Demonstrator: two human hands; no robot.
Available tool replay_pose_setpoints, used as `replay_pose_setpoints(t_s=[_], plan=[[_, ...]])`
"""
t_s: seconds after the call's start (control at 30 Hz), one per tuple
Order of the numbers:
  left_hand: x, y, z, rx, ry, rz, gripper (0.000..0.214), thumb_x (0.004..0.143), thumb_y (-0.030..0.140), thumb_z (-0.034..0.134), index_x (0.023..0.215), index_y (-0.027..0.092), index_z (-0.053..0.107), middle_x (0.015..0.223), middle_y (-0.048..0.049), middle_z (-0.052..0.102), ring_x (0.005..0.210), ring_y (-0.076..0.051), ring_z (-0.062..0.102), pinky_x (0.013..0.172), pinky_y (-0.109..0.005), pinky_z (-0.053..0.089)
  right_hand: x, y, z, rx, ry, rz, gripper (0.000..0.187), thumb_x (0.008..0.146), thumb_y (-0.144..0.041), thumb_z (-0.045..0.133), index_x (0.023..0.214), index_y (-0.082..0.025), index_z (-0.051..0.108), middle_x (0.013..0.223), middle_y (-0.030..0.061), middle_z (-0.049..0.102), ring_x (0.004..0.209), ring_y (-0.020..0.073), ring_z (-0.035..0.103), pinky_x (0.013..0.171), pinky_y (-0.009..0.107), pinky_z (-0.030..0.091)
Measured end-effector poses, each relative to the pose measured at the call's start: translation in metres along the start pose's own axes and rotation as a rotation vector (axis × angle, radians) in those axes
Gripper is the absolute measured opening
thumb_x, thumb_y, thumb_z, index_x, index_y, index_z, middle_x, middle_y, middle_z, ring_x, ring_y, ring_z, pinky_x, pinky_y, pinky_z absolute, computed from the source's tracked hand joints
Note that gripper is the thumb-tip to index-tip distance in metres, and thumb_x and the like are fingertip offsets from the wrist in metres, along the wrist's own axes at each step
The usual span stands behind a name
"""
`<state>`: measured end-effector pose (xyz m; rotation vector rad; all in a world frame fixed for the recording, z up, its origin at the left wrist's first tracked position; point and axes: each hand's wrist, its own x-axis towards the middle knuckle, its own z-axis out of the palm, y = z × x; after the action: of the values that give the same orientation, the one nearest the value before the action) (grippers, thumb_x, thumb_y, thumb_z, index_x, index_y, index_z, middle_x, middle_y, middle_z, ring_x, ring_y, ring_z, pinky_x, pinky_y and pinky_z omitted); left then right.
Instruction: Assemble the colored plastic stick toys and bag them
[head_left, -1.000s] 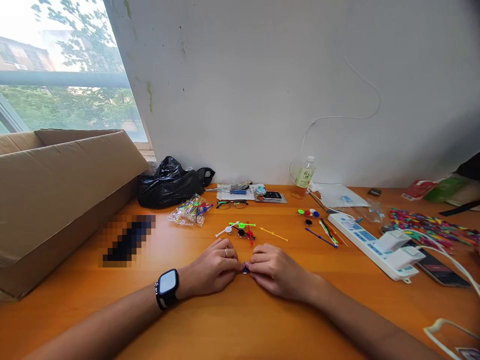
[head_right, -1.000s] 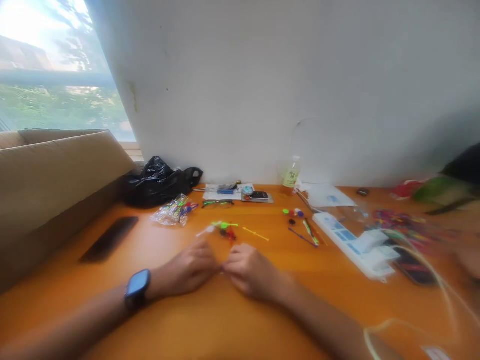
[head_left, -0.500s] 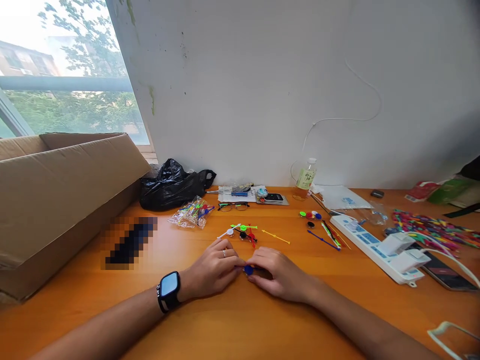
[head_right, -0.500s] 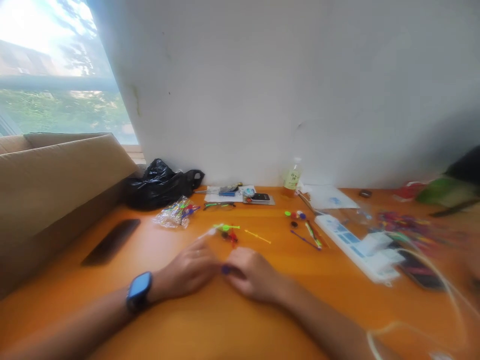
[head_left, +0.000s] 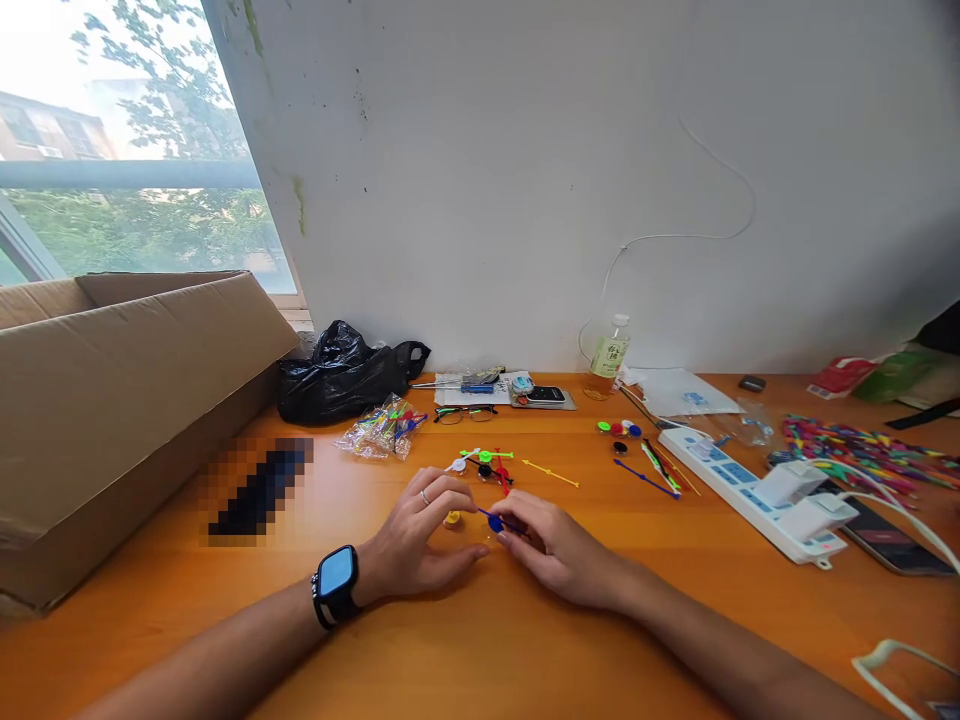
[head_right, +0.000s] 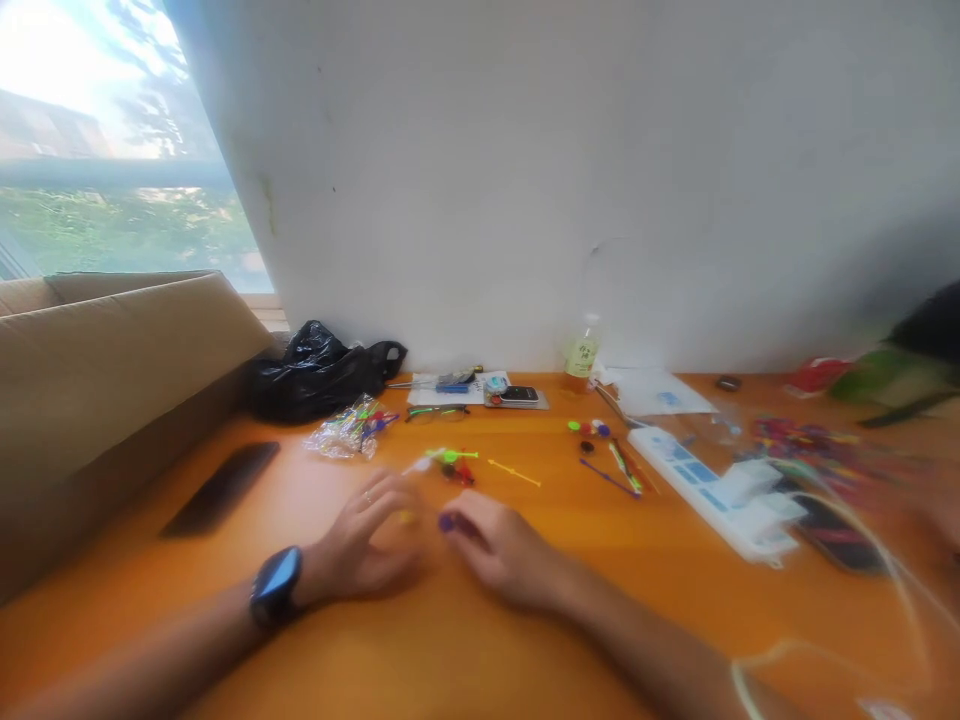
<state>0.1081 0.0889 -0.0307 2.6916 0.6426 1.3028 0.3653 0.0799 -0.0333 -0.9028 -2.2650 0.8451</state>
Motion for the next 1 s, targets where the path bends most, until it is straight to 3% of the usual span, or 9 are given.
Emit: replay_pose_setpoints(t_s=[0.07, 0.13, 0.27, 0.4, 0.57, 0.67, 0.77, 0.87, 1.0], plan=[[-0.001, 0.001, 0.0, 0.035, 0.022, 0.022, 0.025, 0.088, 0.031, 0.081, 0.102, 0.02, 0.065, 0.096, -0.0079, 0.074, 0.087, -0.022, 0.063, 0.083, -0.036, 0.051, 0.001, -0.002, 0.001, 0.128, 0.024, 0.043, 0.02, 0.105, -0.033, 0.059, 0.118, -0.02, 0.068, 0.104, 0.0068, 0.069, 0.09, 0.0197, 0.062, 0.084, 0.032, 0.051], [-0.003, 0.002, 0.001, 0.094, 0.06, 0.031, 0.029, 0.085, 0.032, 0.084, 0.105, 0.02, 0.066, 0.099, -0.0082, 0.074, 0.091, -0.023, 0.065, 0.087, -0.038, 0.051, 0.001, -0.002, 0.003, 0.229, 0.049, 0.065, 0.022, 0.104, -0.037, 0.062, 0.116, -0.02, 0.07, 0.103, 0.0063, 0.07, 0.091, 0.0199, 0.062, 0.085, 0.032, 0.051], [-0.005, 0.005, 0.002, 0.208, 0.24, 0.02, 0.026, 0.084, 0.03, 0.085, 0.103, 0.021, 0.069, 0.1, -0.0097, 0.073, 0.095, -0.025, 0.065, 0.089, -0.039, 0.051, 0.003, 0.003, 0.01, 0.318, 0.126, 0.098, 0.027, 0.1, -0.044, 0.069, 0.111, -0.02, 0.071, 0.096, 0.0049, 0.069, 0.088, 0.0196, 0.061, 0.084, 0.033, 0.05], [-0.004, 0.007, 0.003, 0.108, 0.112, -0.033, 0.015, 0.088, 0.028, 0.081, 0.091, 0.021, 0.068, 0.081, -0.003, 0.072, 0.07, -0.017, 0.063, 0.067, -0.03, 0.049, 0.007, 0.015, 0.012, 0.459, 0.174, 0.153, 0.032, 0.095, -0.049, 0.075, 0.112, -0.021, 0.072, 0.105, 0.0068, 0.072, 0.097, 0.0221, 0.065, 0.091, 0.036, 0.051], [-0.009, 0.009, 0.01, 0.0, 0.045, -0.21, 0.039, 0.087, 0.036, 0.084, 0.12, 0.021, 0.068, 0.096, -0.0057, 0.079, 0.079, -0.018, 0.074, 0.073, -0.028, 0.057, 0.008, 0.02, 0.013, 0.616, 0.165, 0.234, 0.04, 0.089, -0.05, 0.081, 0.117, -0.022, 0.075, 0.113, 0.0088, 0.076, 0.102, 0.0236, 0.069, 0.094, 0.038, 0.052], [-0.01, 0.012, 0.011, -0.063, -0.012, -0.29, 0.032, 0.091, 0.038, 0.08, 0.117, 0.021, 0.072, 0.093, -0.0063, 0.08, 0.079, -0.019, 0.075, 0.073, -0.029, 0.057, 0.007, 0.013, 0.014, 0.565, 0.162, 0.216, 0.037, 0.091, -0.049, 0.079, 0.115, -0.021, 0.077, 0.11, 0.0089, 0.077, 0.099, 0.023, 0.068, 0.092, 0.038, 0.053], [-0.003, 0.017, 0.007, -0.268, -0.133, -0.45, 0.026, 0.096, 0.04, 0.072, 0.111, 0.019, 0.075, 0.092, -0.0077, 0.078, 0.078, -0.019, 0.072, 0.071, -0.028, 0.056, 0.005, 0.003, 0.014, 0.369, 0.201, 0.102, 0.03, 0.094, -0.045, 0.077, 0.111, -0.022, 0.078, 0.098, 0.006, 0.073, 0.091, 0.0208, 0.064, 0.087, 0.036, 0.051], [0.006, 0.022, 0.004, -0.645, -0.254, -0.604, 0.032, 0.101, 0.046, 0.065, 0.112, 0.017, 0.075, 0.1, -0.0098, 0.077, 0.086, -0.02, 0.071, 0.078, -0.028, 0.055, 0.002, -0.002, 0.012, 0.233, 0.236, -0.001, 0.026, 0.096, -0.041, 0.076, 0.115, -0.023, 0.077, 0.095, 0.0041, 0.067, 0.089, 0.0195, 0.061, 0.085, 0.034, 0.05], [0.007, 0.024, 0.01, -1.025, -0.265, -0.776, 0.045, 0.098, 0.057, 0.067, 0.093, 0.013, 0.073, 0.086, -0.0077, 0.072, 0.075, -0.016, 0.065, 0.074, -0.027, 0.052, -0.002, -0.004, 0.01, 0.191, 0.229, -0.054, 0.025, 0.099, -0.037, 0.072, 0.121, -0.027, 0.075, 0.1, 0.0047, 0.066, 0.094, 0.0205, 0.062, 0.089, 0.035, 0.051]])
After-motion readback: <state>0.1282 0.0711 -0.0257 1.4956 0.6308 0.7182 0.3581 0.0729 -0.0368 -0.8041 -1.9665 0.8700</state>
